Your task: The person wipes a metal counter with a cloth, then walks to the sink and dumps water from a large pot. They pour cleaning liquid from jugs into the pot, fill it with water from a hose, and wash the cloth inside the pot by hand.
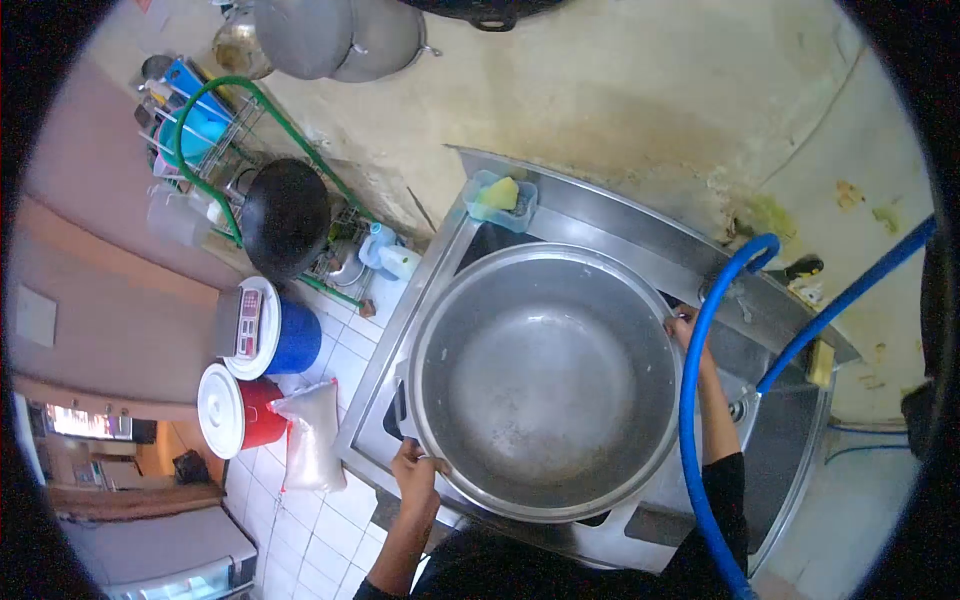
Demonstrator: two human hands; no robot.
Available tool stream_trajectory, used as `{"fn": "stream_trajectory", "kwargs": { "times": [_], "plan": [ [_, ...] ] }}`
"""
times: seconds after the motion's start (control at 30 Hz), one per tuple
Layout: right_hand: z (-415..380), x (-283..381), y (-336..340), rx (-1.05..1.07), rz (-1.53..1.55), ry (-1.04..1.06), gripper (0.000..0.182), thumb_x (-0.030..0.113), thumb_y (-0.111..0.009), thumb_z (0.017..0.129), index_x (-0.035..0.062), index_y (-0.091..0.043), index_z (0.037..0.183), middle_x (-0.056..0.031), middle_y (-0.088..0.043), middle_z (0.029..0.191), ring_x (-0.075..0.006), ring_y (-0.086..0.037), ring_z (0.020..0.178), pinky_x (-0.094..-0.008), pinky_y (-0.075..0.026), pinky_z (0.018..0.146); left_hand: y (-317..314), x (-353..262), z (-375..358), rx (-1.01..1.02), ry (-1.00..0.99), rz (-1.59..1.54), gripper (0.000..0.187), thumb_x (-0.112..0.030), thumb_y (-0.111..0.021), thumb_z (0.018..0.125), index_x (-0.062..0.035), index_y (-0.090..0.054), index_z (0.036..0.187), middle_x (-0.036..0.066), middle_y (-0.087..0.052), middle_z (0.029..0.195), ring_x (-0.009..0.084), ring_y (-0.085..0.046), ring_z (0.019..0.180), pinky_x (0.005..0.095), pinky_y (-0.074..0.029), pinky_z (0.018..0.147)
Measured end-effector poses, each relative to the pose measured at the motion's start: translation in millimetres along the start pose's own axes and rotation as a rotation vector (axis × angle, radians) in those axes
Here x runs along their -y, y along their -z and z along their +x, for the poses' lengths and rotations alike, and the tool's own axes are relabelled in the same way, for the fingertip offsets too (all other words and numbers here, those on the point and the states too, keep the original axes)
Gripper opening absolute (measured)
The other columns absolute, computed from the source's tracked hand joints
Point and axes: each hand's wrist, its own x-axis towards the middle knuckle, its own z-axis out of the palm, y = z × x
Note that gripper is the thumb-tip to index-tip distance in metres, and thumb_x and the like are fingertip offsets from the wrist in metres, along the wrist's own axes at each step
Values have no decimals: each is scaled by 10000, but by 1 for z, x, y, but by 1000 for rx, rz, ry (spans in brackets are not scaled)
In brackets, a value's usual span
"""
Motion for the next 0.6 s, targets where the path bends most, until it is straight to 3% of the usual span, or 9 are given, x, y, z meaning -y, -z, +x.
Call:
{"fn": "stream_trajectory", "kwargs": {
  "times": [0.07,0.1,0.13,0.2,0.23,0.33,0.47,0.53,0.6],
  "plan": [
    [13,-17,-13,-83,63,2,363,263,-602,516,41,-631,802,-182,-607,725,-321,-599,724,-388,-460,666,5,14,5,4,151,-12,278,109,-379,613,77,-521,851,125,-553,724,198,-503,455,292,-411,427],
    [9,-6,-5,43,55,-11,439,270,-616,519,46,-634,896,-180,-613,763,-297,-599,768,-370,-457,690,11,31,13,-17,159,-19,300,110,-398,618,80,-458,911,150,-532,711,218,-494,428,315,-417,416],
    [7,-1,-6,50,56,-11,439,270,-616,519,46,-634,896,-180,-613,763,-297,-599,768,-370,-457,690,10,32,12,-23,161,-16,300,110,-398,618,80,-458,911,150,-532,711,218,-494,428,315,-417,416],
    [-1,5,-4,8,7,-33,454,296,-615,528,39,-629,902,-184,-615,774,-302,-599,792,-363,-456,710,3,33,14,-188,273,-78,381,113,-417,626,62,-350,997,167,-507,693,227,-499,436,331,-423,404],
    [-11,15,0,23,72,-37,475,306,-610,537,31,-626,925,-198,-617,817,-316,-600,823,-362,-455,736,8,42,20,-165,289,-64,448,102,-434,642,28,-263,1048,172,-497,697,233,-504,442,347,-432,400],
    [-12,17,-12,-86,-89,-27,490,297,-610,544,43,-626,963,-208,-618,883,-316,-599,861,-361,-453,771,15,61,35,-128,223,74,422,91,-443,638,16,-283,1022,164,-489,703,230,-507,454,342,-435,398],
    [-23,43,-9,18,-80,-32,557,305,-602,553,-1,-601,1018,-246,-601,924,-335,-587,911,-376,-449,809,22,73,42,-34,227,270,338,61,-519,605,16,-356,897,127,-479,696,201,-509,498,306,-449,415],
    [-18,32,-23,-126,-76,52,571,311,-583,566,-31,-588,1024,-265,-596,919,-355,-587,893,-392,-453,812,28,88,46,50,165,207,309,51,-542,600,6,-376,857,112,-480,692,190,-515,524,300,-451,427],
    [-13,40,-30,17,-248,97,462,277,-566,591,-21,-612,942,-276,-596,894,-385,-579,889,-403,-443,824,21,81,44,-16,142,332,293,32,-557,615,-10,-379,843,102,-471,673,180,-517,538,288,-443,428]
  ]
}}
